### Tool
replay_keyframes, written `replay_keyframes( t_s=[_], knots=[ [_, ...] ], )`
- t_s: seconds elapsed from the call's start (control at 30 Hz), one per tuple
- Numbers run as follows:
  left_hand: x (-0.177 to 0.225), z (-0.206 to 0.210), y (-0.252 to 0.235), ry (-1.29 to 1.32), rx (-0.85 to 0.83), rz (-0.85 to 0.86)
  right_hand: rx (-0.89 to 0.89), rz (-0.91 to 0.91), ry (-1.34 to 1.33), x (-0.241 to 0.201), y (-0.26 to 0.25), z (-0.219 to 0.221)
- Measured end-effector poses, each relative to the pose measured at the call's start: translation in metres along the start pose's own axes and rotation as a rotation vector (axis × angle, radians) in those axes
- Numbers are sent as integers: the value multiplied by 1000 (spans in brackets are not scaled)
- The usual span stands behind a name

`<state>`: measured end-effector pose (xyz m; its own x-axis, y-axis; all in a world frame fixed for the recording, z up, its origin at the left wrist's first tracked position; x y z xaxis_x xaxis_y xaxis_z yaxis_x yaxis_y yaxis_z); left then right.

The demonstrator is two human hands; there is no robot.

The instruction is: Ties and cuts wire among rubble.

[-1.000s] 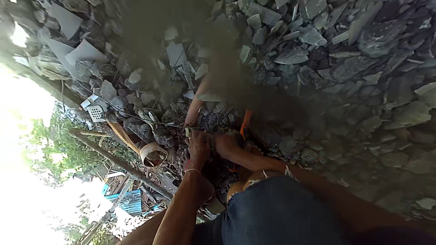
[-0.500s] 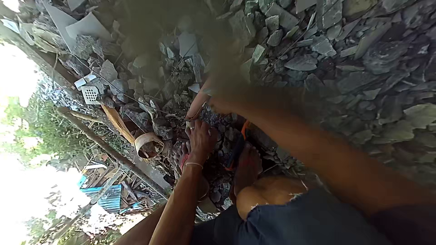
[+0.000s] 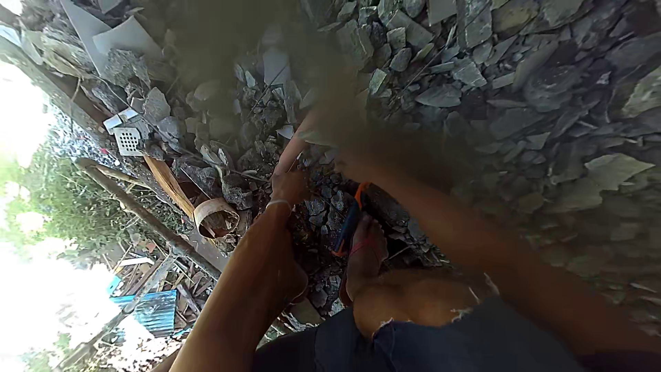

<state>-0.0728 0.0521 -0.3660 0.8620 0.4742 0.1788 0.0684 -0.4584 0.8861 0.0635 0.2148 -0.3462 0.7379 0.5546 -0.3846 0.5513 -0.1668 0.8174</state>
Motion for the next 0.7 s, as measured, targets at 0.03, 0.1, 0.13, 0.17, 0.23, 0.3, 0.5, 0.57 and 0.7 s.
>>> replay_keyframes(
  t_s=[0.03,0.1,0.13,0.17,0.23,0.3,0.5,0.57,0.7],
  knots=[
    [-3,8,5,3,79,6,11,-22,-5,0,-1,4],
    [-3,17,17,-7,160,-15,21,-75,0,-6,-1,11],
    [-1,21,23,-7,178,-34,16,-101,31,-11,0,13],
    [2,24,29,-3,185,-64,8,-127,71,-17,0,14],
    [5,25,36,35,195,-117,0,-171,150,-35,-2,9],
    [5,27,38,89,216,-130,-9,-231,235,-56,-5,0],
    [-15,38,24,152,245,-23,-77,-319,381,-84,-43,5],
    [-17,45,26,183,274,-2,-117,-351,395,-83,-56,16],
    [-18,46,26,204,317,32,-159,-379,419,-84,-72,10]
  ],
)
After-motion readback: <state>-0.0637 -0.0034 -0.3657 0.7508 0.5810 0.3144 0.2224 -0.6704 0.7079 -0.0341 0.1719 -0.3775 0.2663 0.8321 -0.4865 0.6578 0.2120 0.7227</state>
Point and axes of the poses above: each hand's wrist, its own y-axis away from the middle knuckle, its own z-axis out of the palm, x = y × z, the point moved 2 cm from there along -y, towards the middle knuckle, and after that the axes turned 9 degrees about z, right-handed, at the moved point
